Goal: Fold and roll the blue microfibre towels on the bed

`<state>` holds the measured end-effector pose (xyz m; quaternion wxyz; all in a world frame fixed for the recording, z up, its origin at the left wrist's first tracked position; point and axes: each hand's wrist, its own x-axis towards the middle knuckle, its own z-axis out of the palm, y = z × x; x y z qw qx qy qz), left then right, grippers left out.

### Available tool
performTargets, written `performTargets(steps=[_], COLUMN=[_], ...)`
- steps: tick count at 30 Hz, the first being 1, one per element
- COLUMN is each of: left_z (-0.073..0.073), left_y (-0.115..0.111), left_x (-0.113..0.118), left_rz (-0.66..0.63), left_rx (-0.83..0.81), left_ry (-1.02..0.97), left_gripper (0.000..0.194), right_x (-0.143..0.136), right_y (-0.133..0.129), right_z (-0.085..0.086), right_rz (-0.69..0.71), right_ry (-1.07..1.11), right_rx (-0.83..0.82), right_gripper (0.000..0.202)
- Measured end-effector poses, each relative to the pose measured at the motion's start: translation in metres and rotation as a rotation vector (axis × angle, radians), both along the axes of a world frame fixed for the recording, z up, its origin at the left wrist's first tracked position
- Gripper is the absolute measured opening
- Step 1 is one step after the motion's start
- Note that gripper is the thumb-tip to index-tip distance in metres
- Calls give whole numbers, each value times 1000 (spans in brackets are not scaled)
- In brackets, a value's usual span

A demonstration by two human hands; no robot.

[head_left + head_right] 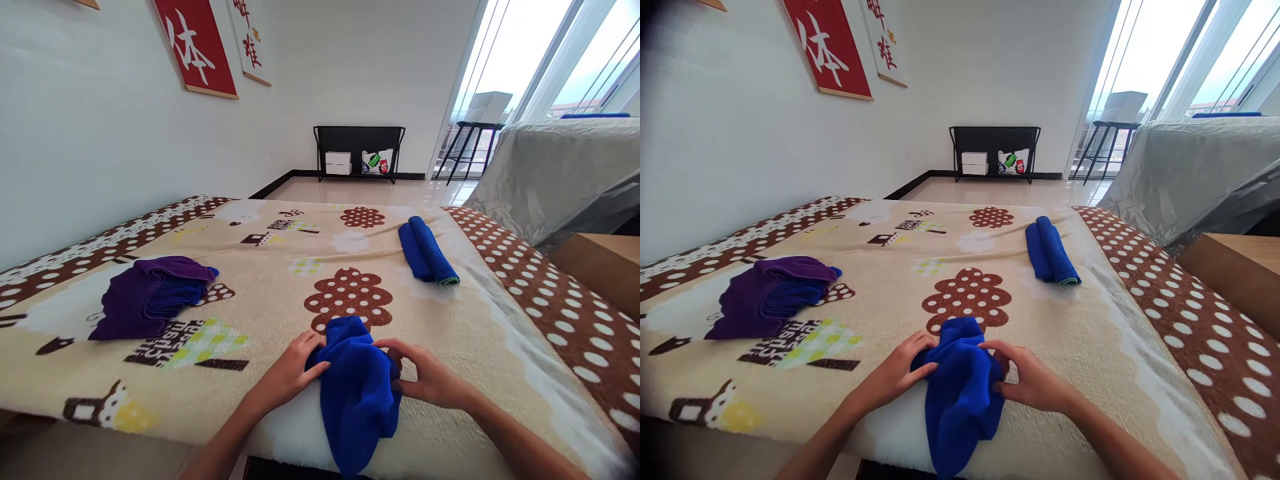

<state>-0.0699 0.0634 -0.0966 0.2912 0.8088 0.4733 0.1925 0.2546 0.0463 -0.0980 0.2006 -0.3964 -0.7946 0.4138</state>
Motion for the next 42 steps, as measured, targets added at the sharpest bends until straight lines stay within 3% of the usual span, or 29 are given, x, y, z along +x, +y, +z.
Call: performTargets(steps=[3, 7, 9, 12, 14, 15, 17, 19, 21, 25, 30, 36, 39, 42], left_z=[0, 13, 18, 21, 21, 20, 17, 13, 9, 5, 6, 8, 8, 7], left_y=[-2, -3, -2, -7, -14, -19, -29, -39, -48, -59, -67, -73, -69, -59], left_x=[-2, -4, -2, 12, 29, 38, 58, 75, 87, 98, 99, 96, 86, 63], left_rz=[0, 49, 130, 321, 381, 373, 296, 173, 71, 3, 13, -21, 20, 131], left_rx=[-10, 4, 2, 28, 15, -7, -72, -145, -220, -301, -308, -294, -280, -219], left_ry=[-47, -195, -338, -613, -744, -781, -801, -774, -748, -760, -757, -724, -725, -754], left_gripper=[18, 23, 31, 40, 41, 41, 39, 38, 39, 44, 51, 54, 54, 52], right_x=[2, 13, 18, 16, 7, 1, -13, -27, -38, -43, -37, -41, -32, -7], right_y=[0, 5, 9, 10, 1, -5, -22, -38, -50, -59, -61, -71, -70, -61], right_z=[8, 36, 48, 55, 52, 49, 43, 37, 34, 34, 33, 33, 34, 31], right_rz=[-17, -114, -235, -537, -666, -648, -469, -275, -199, -209, -125, -149, -221, -394], right_ry=[49, -12, -39, 15, 80, 106, 118, 102, 74, 37, 20, 23, 39, 81], right_rx=[87, 337, 552, 874, 948, 924, 752, 530, 382, 299, 229, 254, 270, 318], right_gripper=[65, 63, 56, 41, 35, 31, 22, 24, 30, 32, 18, 8, 6, 7])
